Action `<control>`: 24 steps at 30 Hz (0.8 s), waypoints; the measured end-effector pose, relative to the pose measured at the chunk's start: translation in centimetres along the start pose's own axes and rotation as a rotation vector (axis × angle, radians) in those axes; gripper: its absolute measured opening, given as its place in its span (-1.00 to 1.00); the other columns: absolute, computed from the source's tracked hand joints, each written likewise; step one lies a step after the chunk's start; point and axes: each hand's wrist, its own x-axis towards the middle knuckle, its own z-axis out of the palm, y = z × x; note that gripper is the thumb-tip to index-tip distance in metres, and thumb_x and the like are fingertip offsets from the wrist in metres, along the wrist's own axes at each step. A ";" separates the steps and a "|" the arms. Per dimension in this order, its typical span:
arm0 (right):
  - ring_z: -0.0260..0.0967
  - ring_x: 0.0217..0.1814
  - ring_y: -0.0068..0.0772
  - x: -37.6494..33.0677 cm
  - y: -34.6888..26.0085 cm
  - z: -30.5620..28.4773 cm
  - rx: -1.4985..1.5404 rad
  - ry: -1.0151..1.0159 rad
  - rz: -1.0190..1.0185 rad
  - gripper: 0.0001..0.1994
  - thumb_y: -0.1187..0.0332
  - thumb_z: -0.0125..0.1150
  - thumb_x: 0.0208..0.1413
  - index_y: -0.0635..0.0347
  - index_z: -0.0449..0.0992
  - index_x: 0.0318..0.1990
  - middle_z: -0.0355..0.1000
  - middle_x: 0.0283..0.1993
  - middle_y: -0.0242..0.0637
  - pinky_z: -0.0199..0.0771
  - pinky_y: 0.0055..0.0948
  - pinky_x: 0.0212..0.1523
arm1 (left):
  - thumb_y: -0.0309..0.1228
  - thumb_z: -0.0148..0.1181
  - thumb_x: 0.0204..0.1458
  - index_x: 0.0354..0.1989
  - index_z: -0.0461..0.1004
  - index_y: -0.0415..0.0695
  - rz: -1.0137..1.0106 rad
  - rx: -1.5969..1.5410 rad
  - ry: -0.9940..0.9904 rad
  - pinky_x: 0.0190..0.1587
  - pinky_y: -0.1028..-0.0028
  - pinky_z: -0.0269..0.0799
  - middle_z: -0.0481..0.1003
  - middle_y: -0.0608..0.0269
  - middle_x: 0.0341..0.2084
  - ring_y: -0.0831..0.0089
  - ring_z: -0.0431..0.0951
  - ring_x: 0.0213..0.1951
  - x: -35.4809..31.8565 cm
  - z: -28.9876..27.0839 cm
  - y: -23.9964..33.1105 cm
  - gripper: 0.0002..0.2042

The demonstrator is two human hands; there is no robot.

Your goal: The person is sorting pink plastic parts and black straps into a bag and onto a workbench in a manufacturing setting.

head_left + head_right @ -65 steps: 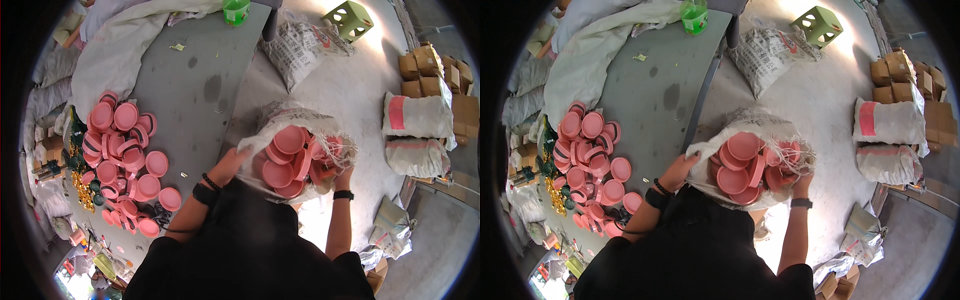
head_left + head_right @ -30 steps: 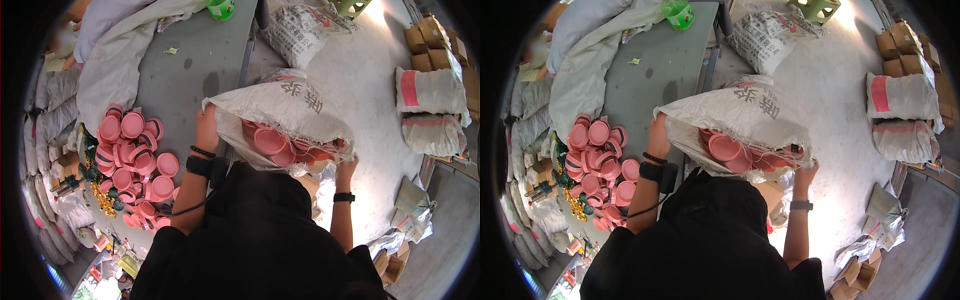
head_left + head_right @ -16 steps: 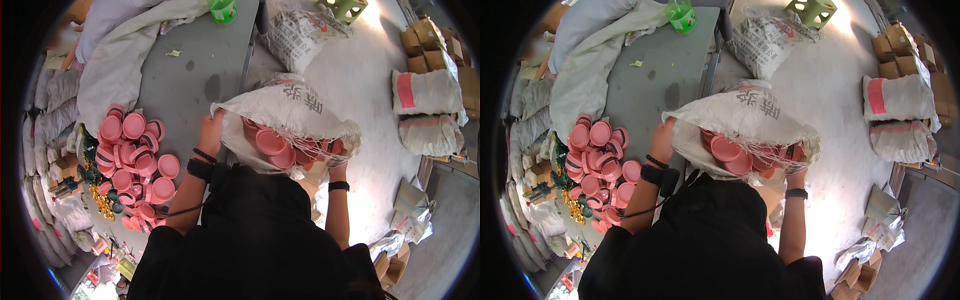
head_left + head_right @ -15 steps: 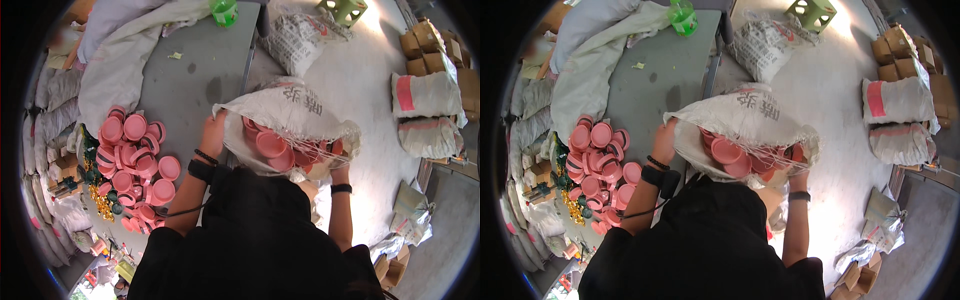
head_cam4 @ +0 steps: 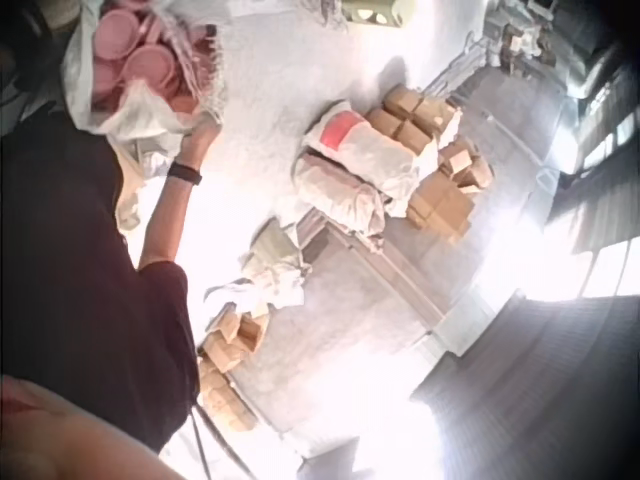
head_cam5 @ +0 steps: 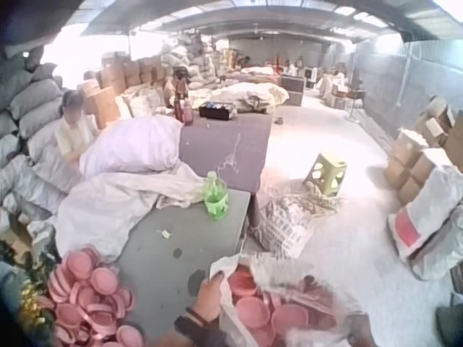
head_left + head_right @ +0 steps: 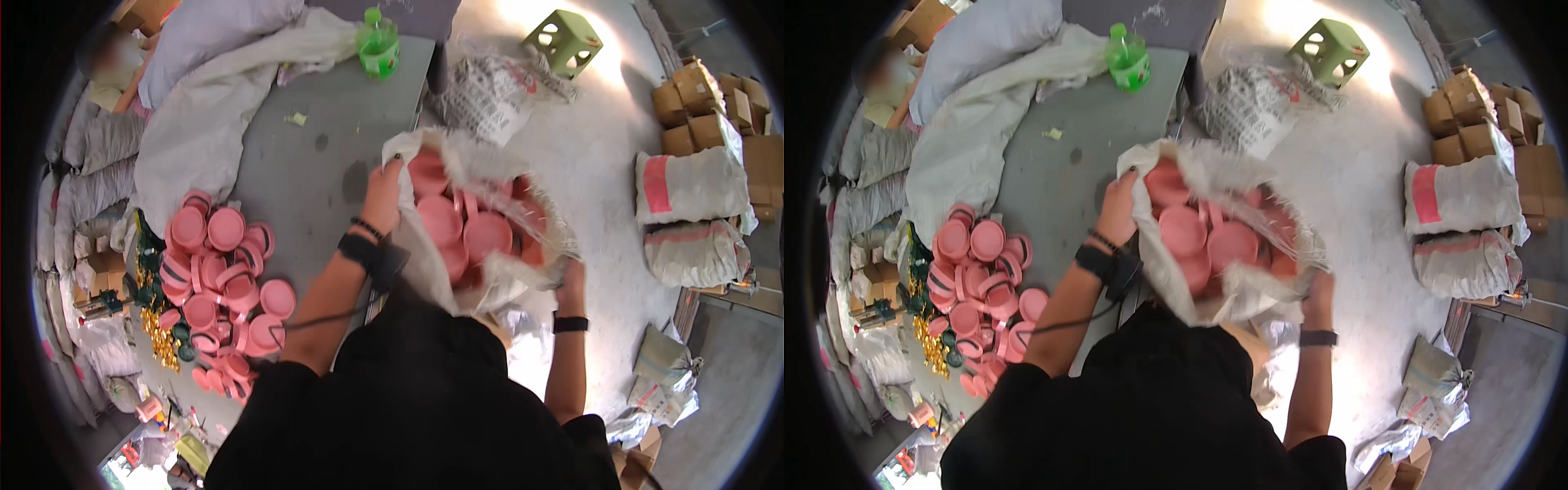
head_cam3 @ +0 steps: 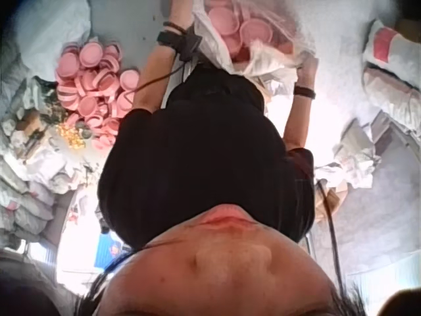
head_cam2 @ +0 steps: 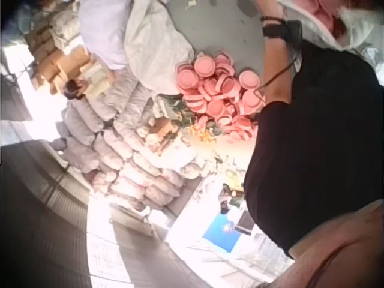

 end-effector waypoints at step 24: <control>0.36 -0.16 -0.32 -1.1 1.9 0.6 -0.015 0.190 0.011 -0.68 0.35 0.02 0.01 0.34 0.33 -0.10 0.36 -0.13 -0.18 0.37 -0.39 -0.17 | -0.29 0.04 -0.01 -0.28 0.39 -0.31 -0.222 -0.599 0.239 -0.32 0.57 0.29 0.44 0.32 -0.43 0.57 0.39 -0.40 -0.5 -3.3 -3.8 -0.71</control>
